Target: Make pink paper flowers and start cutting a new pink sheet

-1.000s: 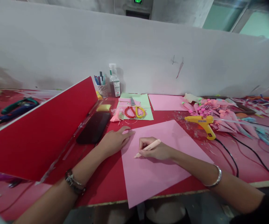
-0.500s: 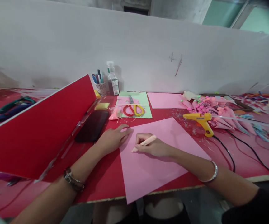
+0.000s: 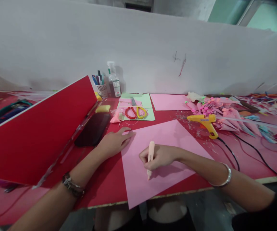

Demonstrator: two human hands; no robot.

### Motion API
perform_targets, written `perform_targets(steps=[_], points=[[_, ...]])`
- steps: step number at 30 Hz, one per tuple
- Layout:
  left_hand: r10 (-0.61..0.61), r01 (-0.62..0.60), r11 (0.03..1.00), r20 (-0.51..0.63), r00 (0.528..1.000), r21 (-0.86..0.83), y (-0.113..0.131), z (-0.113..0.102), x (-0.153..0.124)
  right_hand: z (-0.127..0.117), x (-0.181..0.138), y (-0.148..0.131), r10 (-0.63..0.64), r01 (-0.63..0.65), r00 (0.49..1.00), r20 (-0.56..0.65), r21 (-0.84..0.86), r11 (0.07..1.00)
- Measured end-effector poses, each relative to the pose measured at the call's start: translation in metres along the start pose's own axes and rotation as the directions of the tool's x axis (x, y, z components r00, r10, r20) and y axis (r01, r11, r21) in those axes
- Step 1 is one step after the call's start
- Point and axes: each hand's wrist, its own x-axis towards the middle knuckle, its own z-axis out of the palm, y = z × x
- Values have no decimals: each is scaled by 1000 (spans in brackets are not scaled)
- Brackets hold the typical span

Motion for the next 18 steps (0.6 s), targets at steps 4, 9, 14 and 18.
perform_targets(steps=[4,9,14,18], points=[[-1,1,1000,10,1000,16,0,0,0,-4,0,0,18,-18,995,96,1,1000],[-5,5,1000,12,1000,21,1,0,1,0,4,6,-120,117,982,-147,-27,993],[-6,6,1000,27,1000,22,0,-1,1,2,2,4,-154,150,985,-78,-55,987],[-4,4,1000,28,1000,10,-1,0,1,0,-3,0,-85,86,996,22,-36,996]])
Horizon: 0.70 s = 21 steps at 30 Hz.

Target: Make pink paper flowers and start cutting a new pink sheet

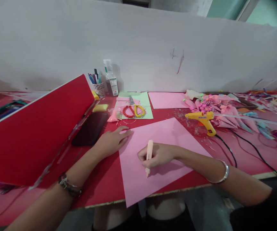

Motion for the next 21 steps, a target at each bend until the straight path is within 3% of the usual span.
perform_targets(steps=[6,8,9,11,12,14,16,19,21], points=[[7,-7,999,2,1000,-32,0,0,1,-7,-4,0,142,-143,961,236,-14,990],[1,-1,999,4,1000,-54,-1,0,1,-15,-13,-2,152,-146,955,256,-42,988],[-1,1,998,4,1000,-66,-1,0,1,-19,-20,-4,136,-128,969,205,-51,990],[0,0,997,-1,1000,-83,-1,-1,2,-28,-41,-10,45,-48,998,-44,-55,997],[1,-2,997,-5,1000,-82,-1,-1,2,-32,-53,-13,-20,10,978,-209,-52,999],[-1,0,998,-5,1000,-65,0,-3,1,-34,-78,-20,-173,119,853,-492,-138,983],[-13,13,999,-6,1000,-30,2,-4,1,-29,-100,-23,-198,6,726,-659,-281,960],[-35,37,998,-35,999,50,7,-5,0,-12,-125,-11,-54,-258,651,-757,-288,922],[-57,63,993,-62,996,101,9,-6,-1,2,-136,7,-27,-350,568,-823,-272,896]])
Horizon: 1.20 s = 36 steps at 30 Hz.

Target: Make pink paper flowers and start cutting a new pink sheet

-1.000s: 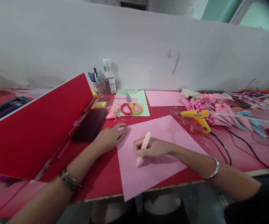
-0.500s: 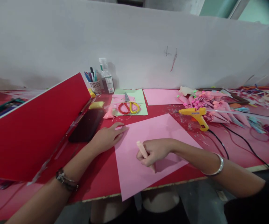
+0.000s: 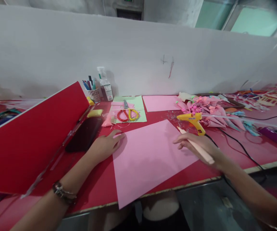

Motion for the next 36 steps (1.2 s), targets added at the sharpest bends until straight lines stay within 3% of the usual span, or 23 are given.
perform_targets(steps=[2,5,11,14,18,21,24,28,36], points=[[-32,33,999,-16,999,23,1,-3,-1,8,-16,20,-6,3,999,-50,-49,999],[-57,56,998,-29,998,-11,6,-12,-8,18,-36,45,-115,89,989,-88,-254,963],[91,-87,993,48,995,-83,50,-35,-39,21,-49,55,-172,129,980,-99,-338,932],[190,-186,981,119,974,-49,75,-40,-53,23,-45,43,-183,114,954,-239,-274,955],[195,-197,980,140,971,0,90,-35,-61,37,-38,13,-97,117,916,-389,28,993],[173,-175,985,142,975,2,92,-32,-62,59,-33,-11,58,39,953,-296,313,949],[172,-172,985,142,975,-15,91,-32,-63,82,-28,-25,120,-49,985,-126,459,887],[169,-168,986,162,972,-21,89,-34,-64,95,-25,-29,106,-74,992,-63,382,921],[171,-169,985,147,974,-23,89,-30,-64,89,-29,-23,53,-45,998,-20,282,958]])
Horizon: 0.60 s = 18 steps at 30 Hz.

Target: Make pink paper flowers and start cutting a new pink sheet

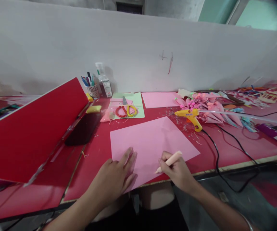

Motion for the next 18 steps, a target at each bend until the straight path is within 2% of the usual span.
perform_targets(steps=[5,14,18], points=[[0,-1,1000,-24,1000,-11,0,2,-1,-10,-1,6,9,-12,998,-54,-56,998],[-5,5,1000,-24,1000,16,-2,3,-1,-43,-2,18,57,-72,989,-138,-101,992],[6,-6,999,-7,1000,53,-1,1,-1,-58,3,26,27,-71,976,-218,-198,978]])
